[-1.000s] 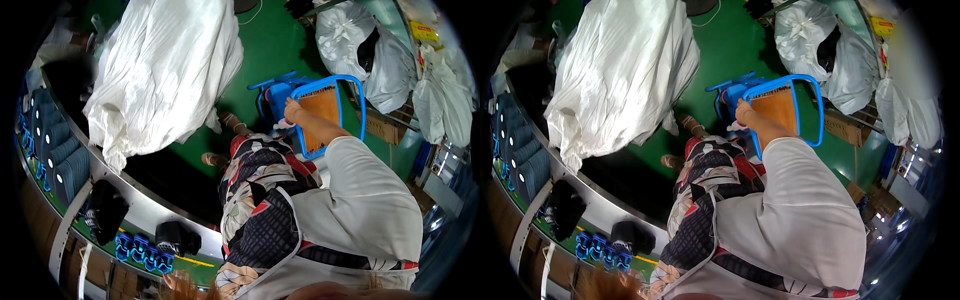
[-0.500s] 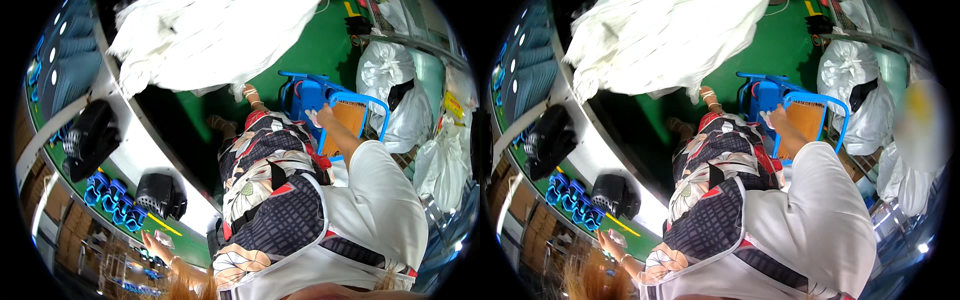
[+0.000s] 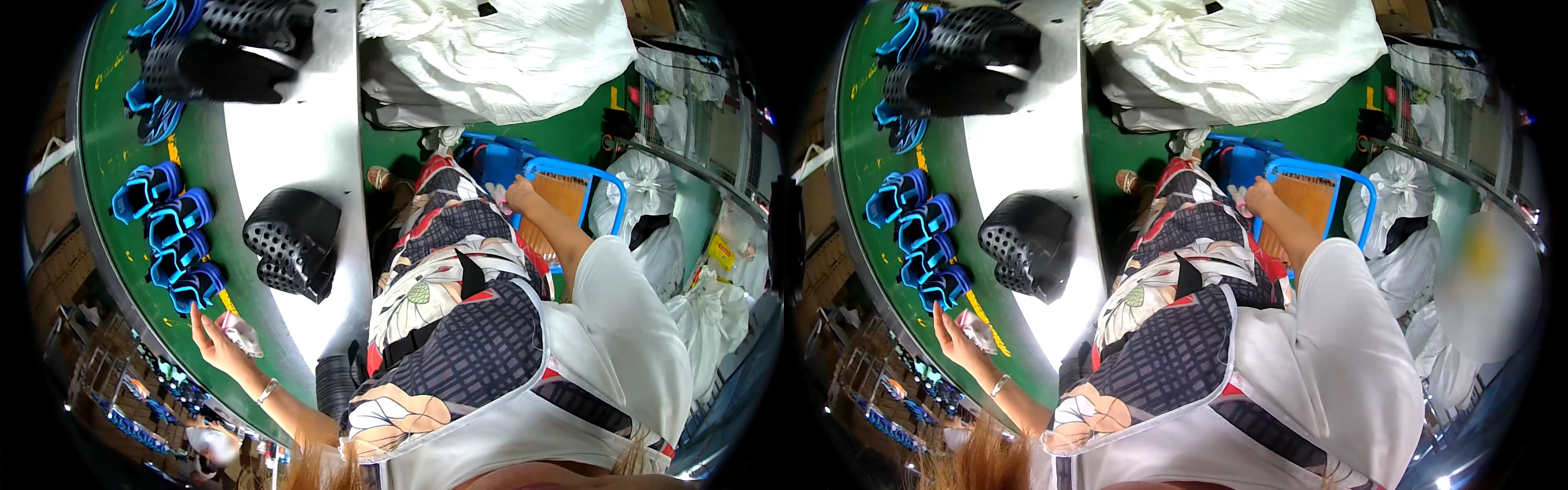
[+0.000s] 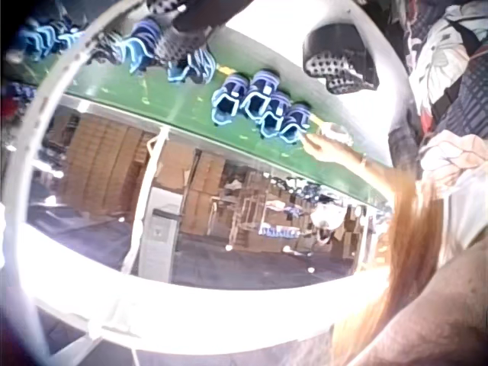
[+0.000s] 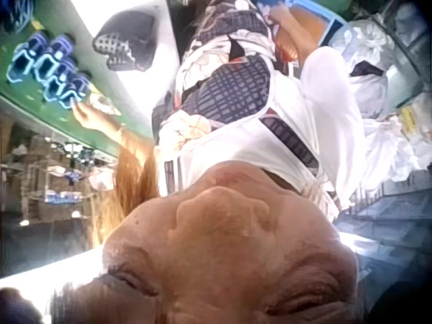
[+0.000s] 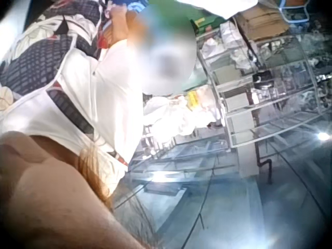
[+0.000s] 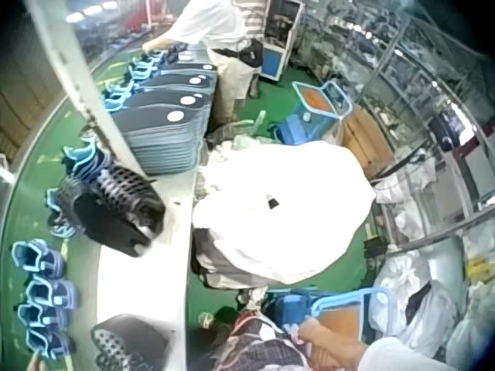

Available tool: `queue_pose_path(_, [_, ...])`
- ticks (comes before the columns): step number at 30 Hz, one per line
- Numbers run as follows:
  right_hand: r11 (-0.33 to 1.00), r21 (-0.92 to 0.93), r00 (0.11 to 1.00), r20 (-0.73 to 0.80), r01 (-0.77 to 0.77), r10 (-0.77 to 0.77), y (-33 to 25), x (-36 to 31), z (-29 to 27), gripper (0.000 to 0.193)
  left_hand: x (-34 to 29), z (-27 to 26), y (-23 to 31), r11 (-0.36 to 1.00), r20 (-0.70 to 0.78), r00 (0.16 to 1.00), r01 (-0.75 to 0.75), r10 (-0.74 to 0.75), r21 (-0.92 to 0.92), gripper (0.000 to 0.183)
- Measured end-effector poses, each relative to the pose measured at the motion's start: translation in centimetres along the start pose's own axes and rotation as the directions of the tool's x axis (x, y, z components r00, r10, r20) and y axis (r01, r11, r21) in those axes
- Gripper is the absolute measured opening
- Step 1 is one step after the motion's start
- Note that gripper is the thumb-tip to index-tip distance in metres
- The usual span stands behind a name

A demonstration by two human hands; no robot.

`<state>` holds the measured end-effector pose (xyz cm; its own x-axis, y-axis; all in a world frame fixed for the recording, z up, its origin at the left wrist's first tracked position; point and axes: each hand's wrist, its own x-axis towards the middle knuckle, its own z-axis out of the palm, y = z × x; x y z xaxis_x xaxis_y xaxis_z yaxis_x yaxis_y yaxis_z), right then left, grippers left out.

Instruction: The person puts on gloves and then repeatedly picks up black shoe soles from a stack and inserts them into blue and black shoe uppers on a conveyor belt. The person handles the components one at a time and places the assembled shoes back on the line.

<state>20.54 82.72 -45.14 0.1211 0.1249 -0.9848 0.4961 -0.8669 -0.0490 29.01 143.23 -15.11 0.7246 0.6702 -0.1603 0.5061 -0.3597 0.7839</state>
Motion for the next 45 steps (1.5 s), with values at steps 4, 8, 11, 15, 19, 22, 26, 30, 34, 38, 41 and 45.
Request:
queue_pose_path(4, [0.997,-0.049,0.994,-0.084,0.067,-0.071,-3.0,-0.7,-8.8,0.029,-0.6,0.3,-0.9,1.000,0.022,0.999,-0.029,0.029,-0.010,0.033])
queue_pose_path(8, [0.993,-0.046,0.984,-0.139,0.109,-0.115,-5.0,0.2,-14.5,0.029,-0.9,-0.9,-2.2,0.999,-0.011,1.000,0.020,-0.019,0.031,0.033])
queue_pose_path(11, [0.980,-0.087,0.984,0.028,0.176,-0.174,-5.6,2.0,-16.8,0.052,-0.9,-1.3,-2.3,0.994,-0.041,0.995,0.095,-0.092,0.059,0.032])
queue_pose_path(15, [0.959,-0.152,0.971,0.047,0.238,-0.233,-5.3,0.7,-18.2,0.059,0.1,-0.6,-1.7,0.993,-0.073,0.994,0.087,-0.082,0.081,0.032])
queue_pose_path(19, [0.980,-0.101,0.984,-0.013,0.173,-0.176,-5.7,4.1,-14.7,0.040,0.8,0.4,-2.2,0.989,-0.083,0.990,0.120,-0.112,0.089,0.032])
queue_pose_path(22, [0.965,0.031,0.956,0.131,0.260,-0.261,-4.6,4.5,-15.8,0.038,0.2,-0.7,-2.8,0.982,-0.100,0.981,0.175,-0.167,0.074,0.031])
queue_pose_path(26, [0.975,0.075,0.969,0.118,0.209,-0.216,-4.4,6.3,-14.0,0.039,-1.6,-1.9,-2.6,0.951,-0.174,0.948,0.289,-0.268,0.110,0.033])
queue_pose_path(30, [0.972,0.098,0.969,0.104,0.215,-0.225,-4.6,8.5,-14.4,0.040,-3.0,-3.0,-3.4,0.948,-0.211,0.942,0.291,-0.261,0.129,0.034])
queue_pose_path(34, [0.967,0.124,0.975,-0.010,0.223,-0.224,-4.4,7.8,-15.8,0.036,-3.7,-2.6,-4.5,0.949,-0.218,0.935,0.303,-0.279,0.088,0.033])
queue_pose_path(38, [0.996,0.064,0.980,-0.194,0.059,-0.046,-4.7,2.6,-21.8,0.033,-4.3,-1.6,-5.0,0.956,-0.196,0.936,0.287,-0.293,-0.058,0.033])
queue_pose_path(41, [0.989,0.105,0.976,-0.183,-0.101,0.119,-1.3,3.2,-22.5,0.032,-6.1,-0.3,-5.2,0.944,-0.191,0.925,0.308,-0.327,-0.122,0.033])
queue_pose_path(45, [0.936,0.337,0.898,-0.374,-0.101,0.231,2.0,4.4,-23.9,0.031,-7.4,0.0,-6.1,0.931,-0.232,0.906,0.319,-0.355,-0.177,0.034])
